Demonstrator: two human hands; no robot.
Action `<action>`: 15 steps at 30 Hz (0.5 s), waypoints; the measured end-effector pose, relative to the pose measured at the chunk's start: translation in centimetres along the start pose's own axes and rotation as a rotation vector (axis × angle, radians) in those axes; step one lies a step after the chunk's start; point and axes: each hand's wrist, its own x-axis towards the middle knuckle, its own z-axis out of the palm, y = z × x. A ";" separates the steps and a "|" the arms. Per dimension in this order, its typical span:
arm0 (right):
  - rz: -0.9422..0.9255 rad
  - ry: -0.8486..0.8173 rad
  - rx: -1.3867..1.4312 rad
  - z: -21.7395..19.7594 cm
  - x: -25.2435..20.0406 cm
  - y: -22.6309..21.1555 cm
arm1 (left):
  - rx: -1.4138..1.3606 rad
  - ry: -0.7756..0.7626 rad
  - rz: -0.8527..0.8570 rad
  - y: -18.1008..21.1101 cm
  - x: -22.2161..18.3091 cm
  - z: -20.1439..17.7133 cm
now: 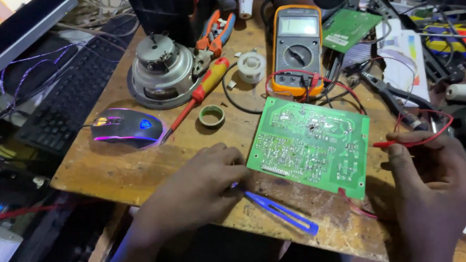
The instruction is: Using a digital multimeter to test points on a printed circuit board for diagnostic purposes.
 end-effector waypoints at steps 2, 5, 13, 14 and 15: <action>0.019 0.012 -0.006 0.1 -0.2 -0.5 | -0.052 0.043 0.004 -0.2 -0.2 0.0; 0.059 0.040 0.040 0.2 0.1 -0.5 | 0.027 0.013 0.007 -1.7 -0.2 -1.4; 0.076 0.023 0.040 0.1 0.2 -0.2 | 0.382 0.198 -0.289 -5.6 -1.1 -2.8; 0.073 0.028 0.039 0.1 0.3 0.0 | 0.383 0.201 -0.284 -4.7 -0.5 -2.5; 0.043 0.018 -0.002 0.0 0.5 0.1 | 0.308 0.177 -0.196 -3.7 0.0 -2.1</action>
